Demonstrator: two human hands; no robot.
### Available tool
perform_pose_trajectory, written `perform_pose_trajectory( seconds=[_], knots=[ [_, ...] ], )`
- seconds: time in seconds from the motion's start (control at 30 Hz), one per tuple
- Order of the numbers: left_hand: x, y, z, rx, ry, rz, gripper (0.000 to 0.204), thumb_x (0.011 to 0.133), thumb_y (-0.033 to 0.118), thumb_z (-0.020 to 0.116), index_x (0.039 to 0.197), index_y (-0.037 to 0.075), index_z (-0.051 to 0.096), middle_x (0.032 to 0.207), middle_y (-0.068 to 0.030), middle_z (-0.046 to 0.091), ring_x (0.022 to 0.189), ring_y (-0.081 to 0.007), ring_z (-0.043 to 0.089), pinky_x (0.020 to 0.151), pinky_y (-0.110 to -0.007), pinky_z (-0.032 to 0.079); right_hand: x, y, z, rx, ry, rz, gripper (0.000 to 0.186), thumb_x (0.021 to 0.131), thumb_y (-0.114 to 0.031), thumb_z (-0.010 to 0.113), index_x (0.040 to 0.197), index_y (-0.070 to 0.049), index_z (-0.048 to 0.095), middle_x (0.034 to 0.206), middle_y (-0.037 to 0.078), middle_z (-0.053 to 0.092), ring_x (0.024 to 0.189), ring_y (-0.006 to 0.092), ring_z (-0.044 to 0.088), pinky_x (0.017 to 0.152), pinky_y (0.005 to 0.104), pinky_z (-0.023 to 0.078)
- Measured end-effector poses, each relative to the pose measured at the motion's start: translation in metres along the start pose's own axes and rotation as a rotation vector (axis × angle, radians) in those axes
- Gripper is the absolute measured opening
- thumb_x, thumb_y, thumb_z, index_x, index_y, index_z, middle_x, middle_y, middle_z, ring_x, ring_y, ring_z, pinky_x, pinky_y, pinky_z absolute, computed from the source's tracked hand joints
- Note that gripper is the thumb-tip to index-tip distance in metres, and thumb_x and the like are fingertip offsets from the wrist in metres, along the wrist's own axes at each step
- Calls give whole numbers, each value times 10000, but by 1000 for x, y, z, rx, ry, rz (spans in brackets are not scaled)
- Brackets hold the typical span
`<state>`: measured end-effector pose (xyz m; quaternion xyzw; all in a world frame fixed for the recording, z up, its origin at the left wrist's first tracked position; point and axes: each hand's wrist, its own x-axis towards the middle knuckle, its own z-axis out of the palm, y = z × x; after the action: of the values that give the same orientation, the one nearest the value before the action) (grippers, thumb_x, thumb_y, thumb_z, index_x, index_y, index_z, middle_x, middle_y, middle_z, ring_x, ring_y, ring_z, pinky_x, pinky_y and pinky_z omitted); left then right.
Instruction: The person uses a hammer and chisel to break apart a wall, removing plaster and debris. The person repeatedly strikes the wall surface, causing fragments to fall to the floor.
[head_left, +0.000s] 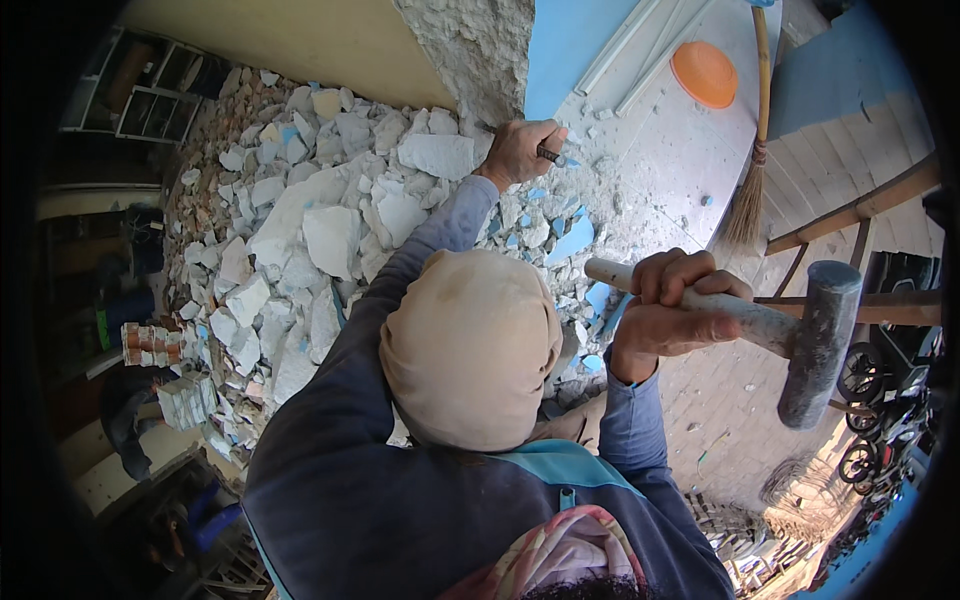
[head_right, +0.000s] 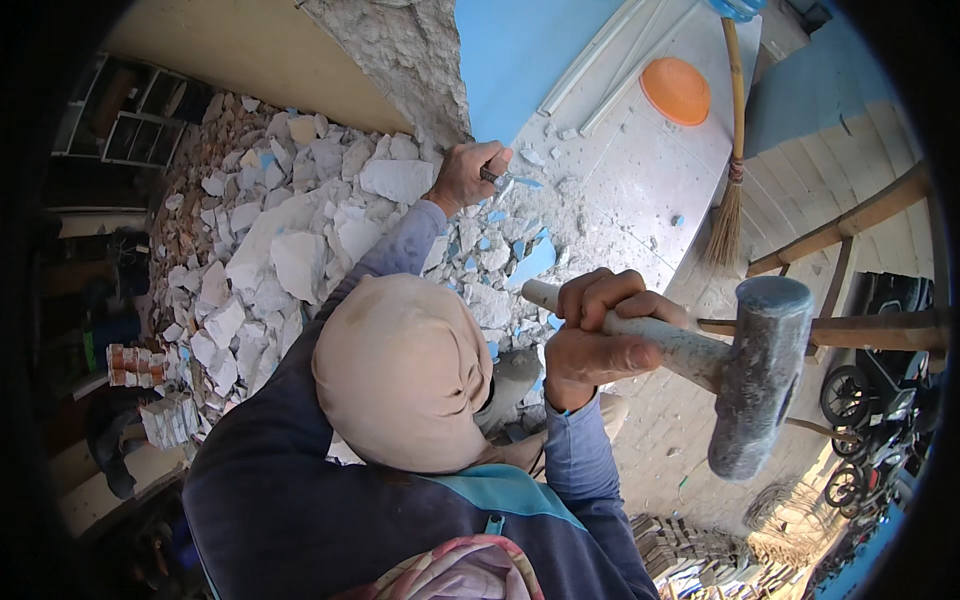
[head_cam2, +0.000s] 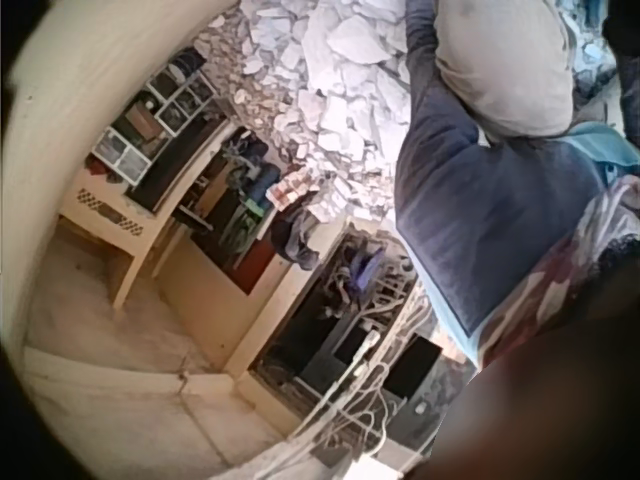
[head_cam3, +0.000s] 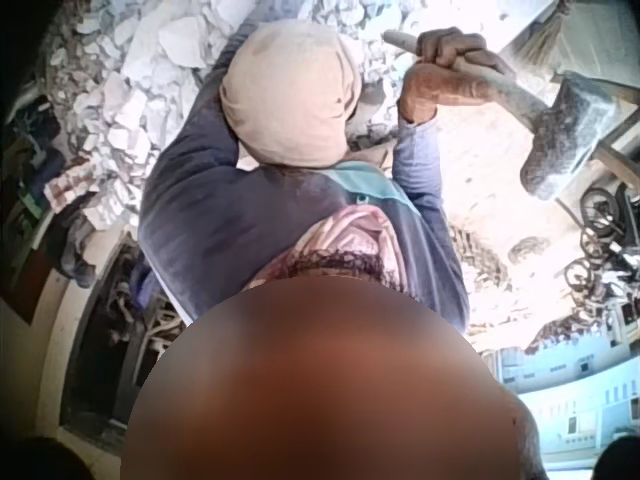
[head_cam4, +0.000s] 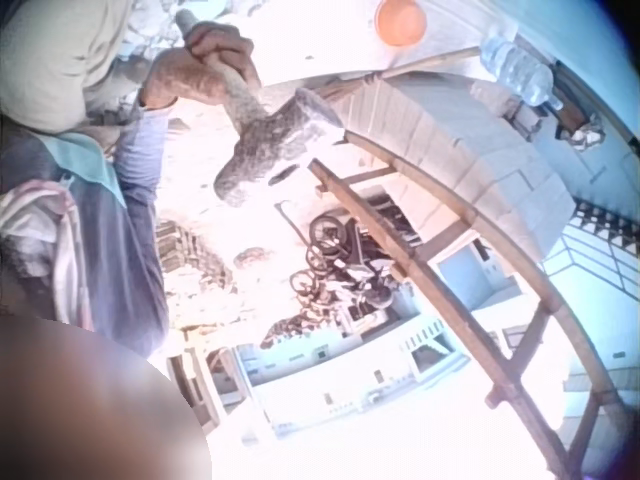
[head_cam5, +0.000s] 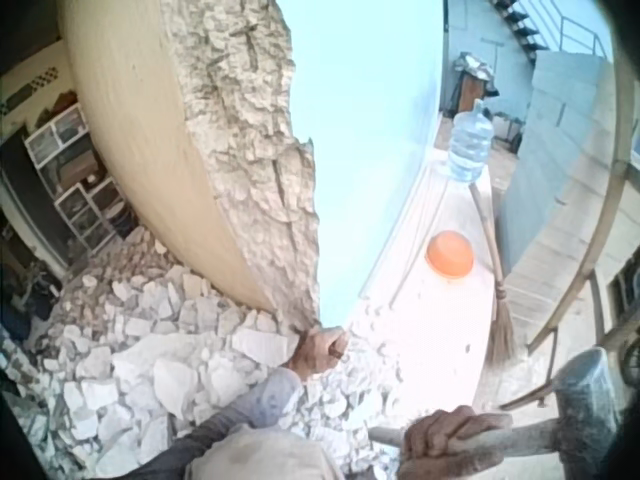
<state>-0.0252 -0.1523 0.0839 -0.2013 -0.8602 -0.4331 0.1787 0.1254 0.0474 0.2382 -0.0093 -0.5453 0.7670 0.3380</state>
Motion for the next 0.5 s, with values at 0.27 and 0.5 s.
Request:
perform_pose_trajectory(
  seconds=[0.27, 0.5],
  knots=[
    [-5, 5, 7, 15, -11, 26, 383, 1036, 280, 634, 775, 40, 489, 625, -182, 449, 548, -380, 479, 544, -471, 392, -16, 39, -55, -609, -487, 574, 518, 1117, -509, 486, 951, -28, 584, 663, 6, 515, 567, 98, 473, 518, 311, 380],
    [-1, -3, 6, 21, -35, -39, 426, 1055, 327, 618, 757, 46, 498, 621, -182, 453, 551, -390, 450, 547, -473, 383, -4, 1, -19, 19, 60, 54, 616, 1031, -718, 447, 897, -125, 349, 576, 7, 378, 414, 79, 356, 342, 267, 333]
  ],
)
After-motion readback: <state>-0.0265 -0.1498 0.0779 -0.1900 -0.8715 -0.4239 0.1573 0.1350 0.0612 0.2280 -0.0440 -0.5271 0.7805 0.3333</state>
